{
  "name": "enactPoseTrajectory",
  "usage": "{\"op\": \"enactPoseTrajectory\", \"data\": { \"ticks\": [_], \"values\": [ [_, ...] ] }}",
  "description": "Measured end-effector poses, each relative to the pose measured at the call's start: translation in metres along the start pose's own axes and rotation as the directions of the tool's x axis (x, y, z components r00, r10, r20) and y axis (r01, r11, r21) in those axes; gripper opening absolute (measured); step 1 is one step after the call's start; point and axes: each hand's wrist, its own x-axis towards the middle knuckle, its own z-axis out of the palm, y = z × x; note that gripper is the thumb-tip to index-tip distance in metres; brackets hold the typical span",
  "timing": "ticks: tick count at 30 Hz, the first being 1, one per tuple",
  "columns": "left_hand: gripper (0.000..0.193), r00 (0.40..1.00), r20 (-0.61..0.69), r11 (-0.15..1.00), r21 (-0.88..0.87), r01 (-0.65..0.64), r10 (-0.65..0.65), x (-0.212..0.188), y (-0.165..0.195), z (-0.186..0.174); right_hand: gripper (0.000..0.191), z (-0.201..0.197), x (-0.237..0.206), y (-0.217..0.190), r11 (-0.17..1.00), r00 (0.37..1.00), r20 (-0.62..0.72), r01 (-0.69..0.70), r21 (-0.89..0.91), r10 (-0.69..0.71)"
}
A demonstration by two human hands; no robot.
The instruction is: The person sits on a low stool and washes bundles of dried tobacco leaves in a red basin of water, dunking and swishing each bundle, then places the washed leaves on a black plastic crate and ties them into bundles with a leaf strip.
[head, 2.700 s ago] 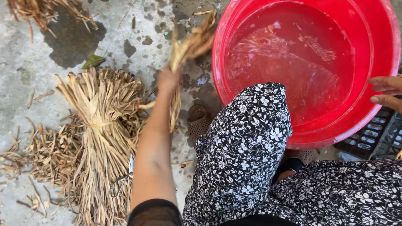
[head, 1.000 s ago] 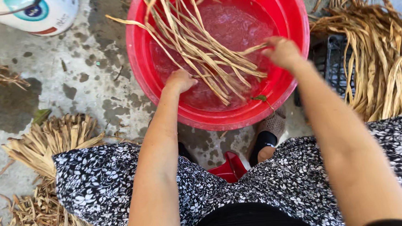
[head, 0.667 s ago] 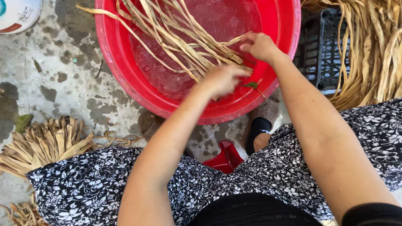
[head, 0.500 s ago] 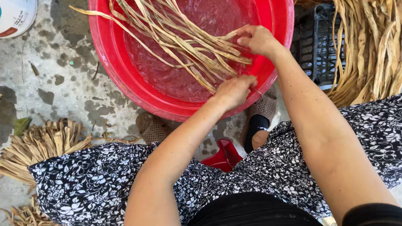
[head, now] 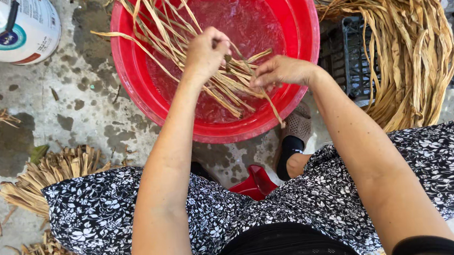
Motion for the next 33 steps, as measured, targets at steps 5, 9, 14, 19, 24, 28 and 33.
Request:
{"op": "enactPoseTrajectory", "data": {
  "ticks": [5,9,14,19,24,28,33],
  "values": [
    [0.005,0.983,-0.178,0.988,-0.133,-0.08,0.056,0.004,-0.012,-0.03,0.025,-0.048,-0.009,-0.007,0.997,0.978,-0.205,-0.022,0.071,0.037],
    [0.004,0.971,-0.143,0.924,-0.307,-0.226,0.19,0.003,-0.008,-0.033,0.031,-0.06,-0.006,-0.035,0.999,0.963,-0.269,0.033,-0.002,-0.032],
    [0.002,0.958,-0.258,0.931,-0.304,-0.204,0.126,0.007,0.005,-0.044,0.028,-0.006,0.031,-0.055,1.0,0.997,0.082,-0.002,-0.018,0.004],
    [0.011,0.839,-0.481,0.933,-0.105,-0.343,0.254,0.01,-0.019,-0.073,0.016,-0.057,0.025,-0.057,0.998,0.976,-0.217,-0.01,-0.067,-0.005],
    [0.016,0.895,-0.442,0.932,-0.345,-0.109,-0.06,0.016,-0.055,-0.079,0.024,-0.183,-0.002,-0.029,0.934,0.396,-0.873,0.319,-0.16,-0.285],
    [0.019,0.889,-0.341,0.947,-0.201,0.249,-0.306,0.008,-0.084,-0.067,0.023,-0.205,-0.009,-0.01,0.926,0.327,-0.908,0.349,-0.142,-0.262],
    [0.054,0.796,0.108,0.803,0.044,0.595,-0.596,-0.006,-0.125,-0.032,0.028,-0.101,0.058,-0.024,0.941,0.601,-0.799,0.266,0.208,0.007]
  ]
}}
